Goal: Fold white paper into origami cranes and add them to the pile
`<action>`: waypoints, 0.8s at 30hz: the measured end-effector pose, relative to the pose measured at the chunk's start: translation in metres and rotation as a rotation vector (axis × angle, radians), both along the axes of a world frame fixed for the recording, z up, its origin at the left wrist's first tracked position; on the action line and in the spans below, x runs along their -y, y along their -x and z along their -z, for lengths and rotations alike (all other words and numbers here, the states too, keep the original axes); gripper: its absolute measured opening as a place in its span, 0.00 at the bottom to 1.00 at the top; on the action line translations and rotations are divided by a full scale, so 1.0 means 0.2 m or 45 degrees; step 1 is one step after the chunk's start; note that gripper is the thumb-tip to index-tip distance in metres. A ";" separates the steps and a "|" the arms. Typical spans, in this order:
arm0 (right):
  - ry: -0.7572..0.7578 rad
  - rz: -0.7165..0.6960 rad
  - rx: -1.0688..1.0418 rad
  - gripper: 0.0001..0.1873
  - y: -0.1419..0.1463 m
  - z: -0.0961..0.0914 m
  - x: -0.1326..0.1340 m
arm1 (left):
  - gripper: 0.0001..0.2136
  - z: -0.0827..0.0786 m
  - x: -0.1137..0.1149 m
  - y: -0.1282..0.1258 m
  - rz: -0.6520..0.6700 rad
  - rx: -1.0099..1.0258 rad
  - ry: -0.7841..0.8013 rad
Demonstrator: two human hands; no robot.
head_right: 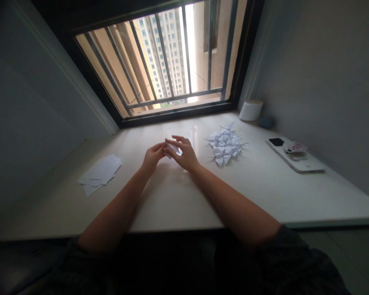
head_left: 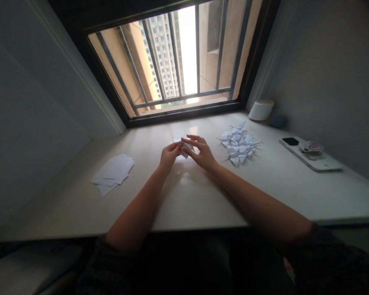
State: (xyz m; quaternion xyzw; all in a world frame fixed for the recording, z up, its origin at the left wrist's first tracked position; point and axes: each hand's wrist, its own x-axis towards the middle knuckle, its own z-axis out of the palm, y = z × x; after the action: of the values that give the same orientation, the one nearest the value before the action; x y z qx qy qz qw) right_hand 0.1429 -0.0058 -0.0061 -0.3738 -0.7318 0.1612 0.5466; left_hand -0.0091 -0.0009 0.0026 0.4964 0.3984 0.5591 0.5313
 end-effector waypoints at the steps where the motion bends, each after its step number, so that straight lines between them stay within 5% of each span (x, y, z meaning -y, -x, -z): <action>1: -0.007 -0.005 0.028 0.21 0.00 0.00 0.00 | 0.19 0.00 0.00 0.00 0.013 0.032 0.044; 7: -0.022 -0.028 0.111 0.25 0.01 0.02 0.00 | 0.20 0.00 0.00 0.00 0.042 0.157 0.178; 24: 0.186 -0.049 -0.237 0.11 0.01 0.01 -0.02 | 0.22 0.02 -0.02 0.02 0.015 0.260 0.190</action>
State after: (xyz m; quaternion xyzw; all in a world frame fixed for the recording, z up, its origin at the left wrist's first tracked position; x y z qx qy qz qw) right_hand 0.1405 -0.0026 -0.0078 -0.3817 -0.6713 0.2586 0.5803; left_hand -0.0129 0.0035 -0.0010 0.3983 0.3799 0.5723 0.6079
